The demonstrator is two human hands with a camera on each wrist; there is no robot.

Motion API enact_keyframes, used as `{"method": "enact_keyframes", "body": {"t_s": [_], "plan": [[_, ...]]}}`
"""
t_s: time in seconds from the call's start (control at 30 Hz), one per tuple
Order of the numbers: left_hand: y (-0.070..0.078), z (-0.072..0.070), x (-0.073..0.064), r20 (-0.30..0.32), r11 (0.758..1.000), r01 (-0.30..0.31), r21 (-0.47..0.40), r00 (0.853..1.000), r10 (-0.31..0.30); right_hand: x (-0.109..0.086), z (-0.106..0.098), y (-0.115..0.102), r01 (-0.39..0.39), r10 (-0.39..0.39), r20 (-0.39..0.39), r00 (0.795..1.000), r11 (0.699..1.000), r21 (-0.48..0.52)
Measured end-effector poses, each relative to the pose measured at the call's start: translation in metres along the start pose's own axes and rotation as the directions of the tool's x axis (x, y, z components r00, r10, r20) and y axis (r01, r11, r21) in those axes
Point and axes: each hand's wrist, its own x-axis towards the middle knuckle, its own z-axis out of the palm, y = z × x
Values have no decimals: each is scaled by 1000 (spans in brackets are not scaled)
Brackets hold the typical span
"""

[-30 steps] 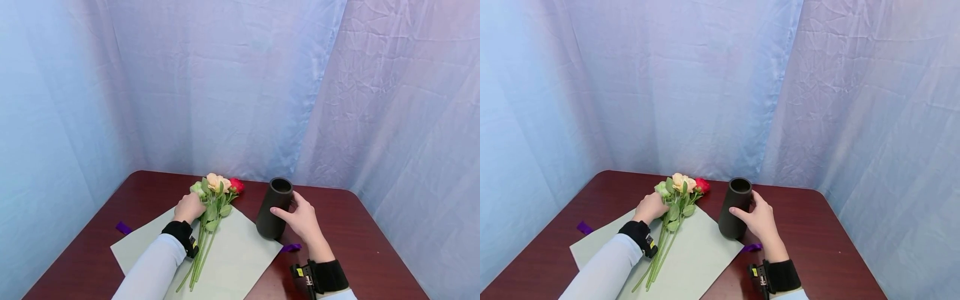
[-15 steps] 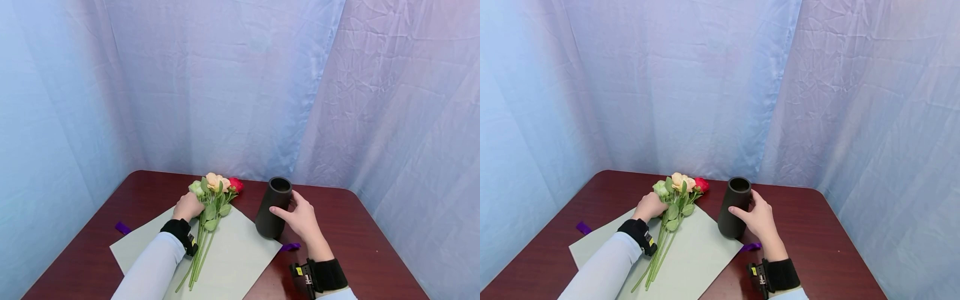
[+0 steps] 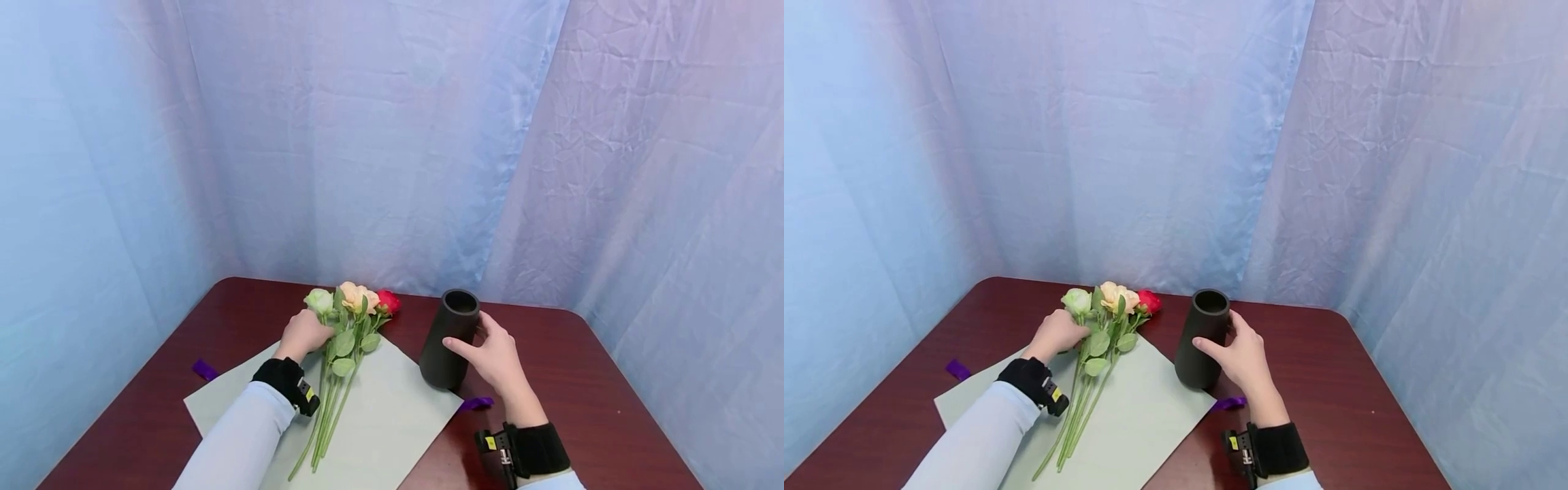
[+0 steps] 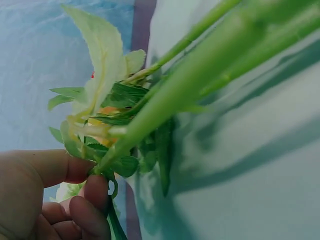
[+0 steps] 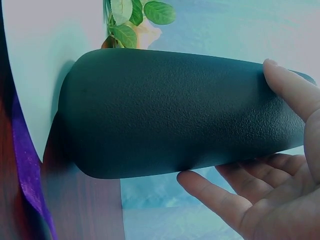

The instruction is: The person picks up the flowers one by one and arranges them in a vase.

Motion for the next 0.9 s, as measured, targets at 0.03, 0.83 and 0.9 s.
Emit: {"method": "enact_keyframes", "body": {"t_s": [0.03,0.83,0.9], "plan": [[-1,-1,0,5,1000,0,-11,1000,0,0,0,0,-2,2,1,1000,1000,0],[9,-32,-25,11,953,-18,-302,1000,23,0,0,0,12,-12,-1,1000,1000,15],[11,-34,-28,3,942,-24,-333,1000,26,-1,0,0,12,-12,-4,1000,1000,12]]}}
